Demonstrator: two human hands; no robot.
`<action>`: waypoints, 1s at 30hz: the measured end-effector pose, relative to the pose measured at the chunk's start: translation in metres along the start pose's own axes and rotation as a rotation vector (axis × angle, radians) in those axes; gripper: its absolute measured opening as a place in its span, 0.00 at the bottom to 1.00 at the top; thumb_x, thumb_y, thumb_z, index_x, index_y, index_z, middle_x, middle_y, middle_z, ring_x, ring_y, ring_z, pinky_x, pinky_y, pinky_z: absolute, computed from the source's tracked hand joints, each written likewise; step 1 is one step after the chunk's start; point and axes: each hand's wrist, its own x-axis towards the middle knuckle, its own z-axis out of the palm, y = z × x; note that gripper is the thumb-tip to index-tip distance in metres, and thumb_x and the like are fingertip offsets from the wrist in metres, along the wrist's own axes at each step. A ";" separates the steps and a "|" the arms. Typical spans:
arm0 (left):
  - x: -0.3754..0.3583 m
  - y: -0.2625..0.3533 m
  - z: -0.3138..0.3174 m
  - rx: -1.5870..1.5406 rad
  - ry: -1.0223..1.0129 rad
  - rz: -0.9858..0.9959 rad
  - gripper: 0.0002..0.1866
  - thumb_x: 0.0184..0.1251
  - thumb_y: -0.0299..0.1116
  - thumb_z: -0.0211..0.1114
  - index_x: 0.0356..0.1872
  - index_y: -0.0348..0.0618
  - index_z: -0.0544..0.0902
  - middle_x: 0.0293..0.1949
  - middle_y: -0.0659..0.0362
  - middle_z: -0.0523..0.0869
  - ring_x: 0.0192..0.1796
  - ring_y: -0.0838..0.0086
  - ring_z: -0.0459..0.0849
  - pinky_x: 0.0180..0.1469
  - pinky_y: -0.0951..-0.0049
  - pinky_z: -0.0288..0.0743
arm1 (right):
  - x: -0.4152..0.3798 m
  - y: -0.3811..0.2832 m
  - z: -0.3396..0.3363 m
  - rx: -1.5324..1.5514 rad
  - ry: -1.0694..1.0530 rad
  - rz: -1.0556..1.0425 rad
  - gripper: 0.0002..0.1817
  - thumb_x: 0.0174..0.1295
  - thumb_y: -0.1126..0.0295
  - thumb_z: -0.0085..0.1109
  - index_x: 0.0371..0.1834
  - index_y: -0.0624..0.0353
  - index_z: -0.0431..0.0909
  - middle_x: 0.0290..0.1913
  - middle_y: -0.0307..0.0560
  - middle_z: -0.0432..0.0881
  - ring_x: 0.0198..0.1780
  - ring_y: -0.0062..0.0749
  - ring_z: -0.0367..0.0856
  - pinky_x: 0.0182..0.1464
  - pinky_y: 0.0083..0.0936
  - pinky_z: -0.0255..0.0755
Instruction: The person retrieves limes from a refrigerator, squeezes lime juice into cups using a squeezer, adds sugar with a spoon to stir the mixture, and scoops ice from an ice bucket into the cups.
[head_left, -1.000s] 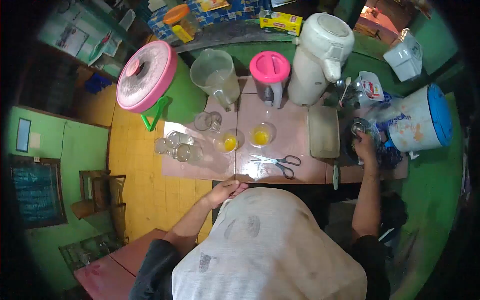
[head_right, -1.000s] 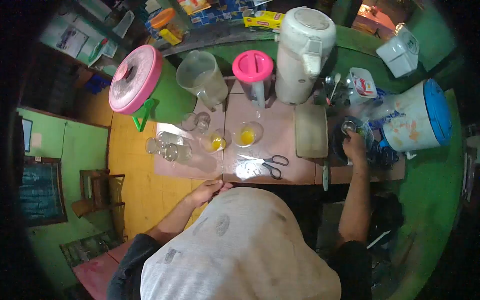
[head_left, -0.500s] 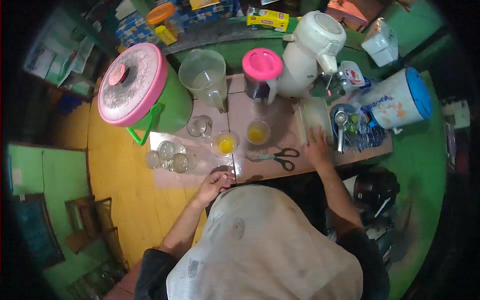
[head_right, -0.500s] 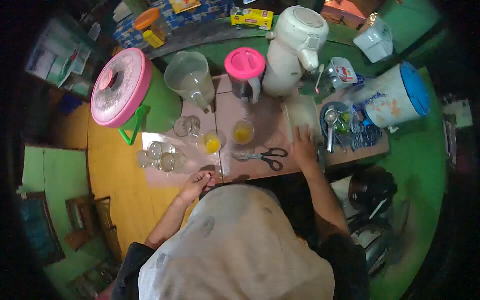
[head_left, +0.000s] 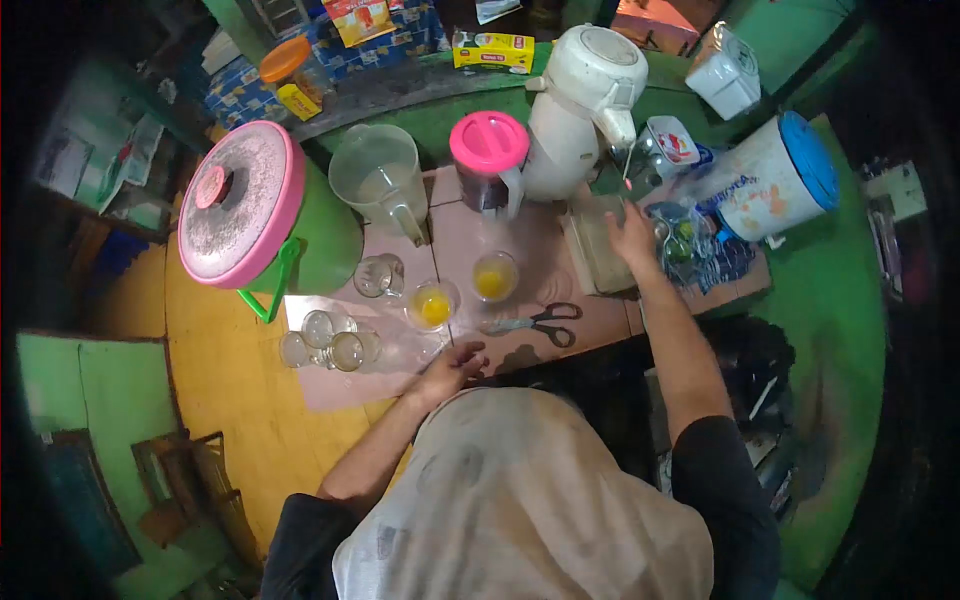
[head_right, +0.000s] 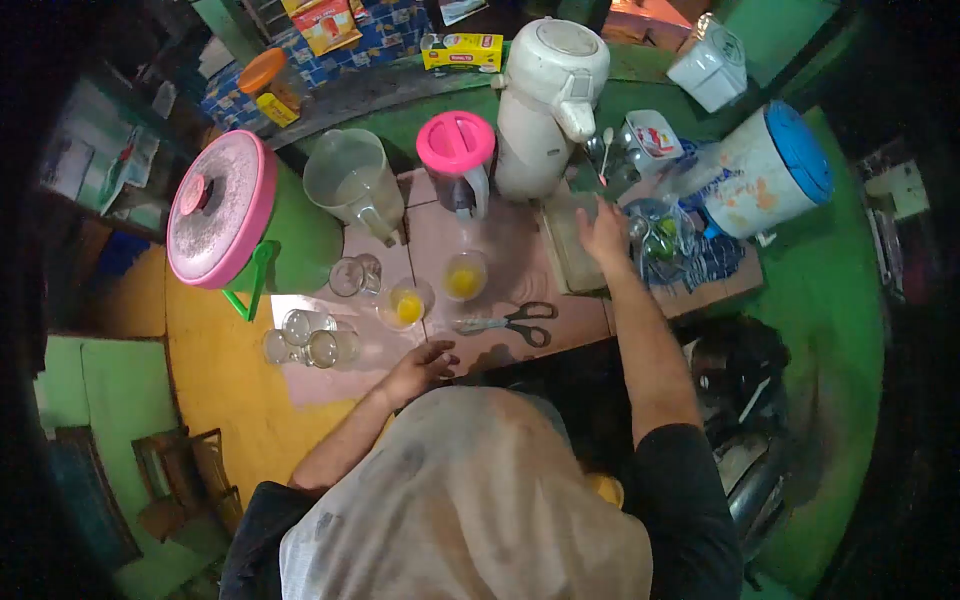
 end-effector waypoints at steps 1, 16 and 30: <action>0.009 0.001 0.007 -0.041 0.023 0.063 0.25 0.77 0.35 0.57 0.70 0.40 0.64 0.47 0.58 0.82 0.44 0.75 0.82 0.48 0.74 0.78 | 0.013 0.015 0.020 -0.071 0.031 0.019 0.38 0.59 0.52 0.63 0.70 0.61 0.65 0.58 0.69 0.76 0.59 0.68 0.73 0.63 0.49 0.67; 0.134 0.031 0.059 0.339 0.852 0.644 0.40 0.51 0.29 0.78 0.65 0.38 0.65 0.57 0.48 0.76 0.60 0.58 0.78 0.63 0.61 0.73 | 0.037 -0.011 0.040 0.056 -0.233 -0.053 0.44 0.44 0.47 0.76 0.59 0.61 0.68 0.58 0.63 0.71 0.63 0.57 0.68 0.64 0.46 0.63; 0.102 0.081 0.094 0.762 0.924 0.829 0.41 0.49 0.28 0.78 0.66 0.39 0.66 0.63 0.47 0.73 0.67 0.57 0.72 0.67 0.60 0.69 | 0.000 0.043 -0.114 0.752 0.416 -0.165 0.16 0.64 0.68 0.63 0.51 0.59 0.72 0.44 0.45 0.77 0.45 0.33 0.77 0.52 0.31 0.72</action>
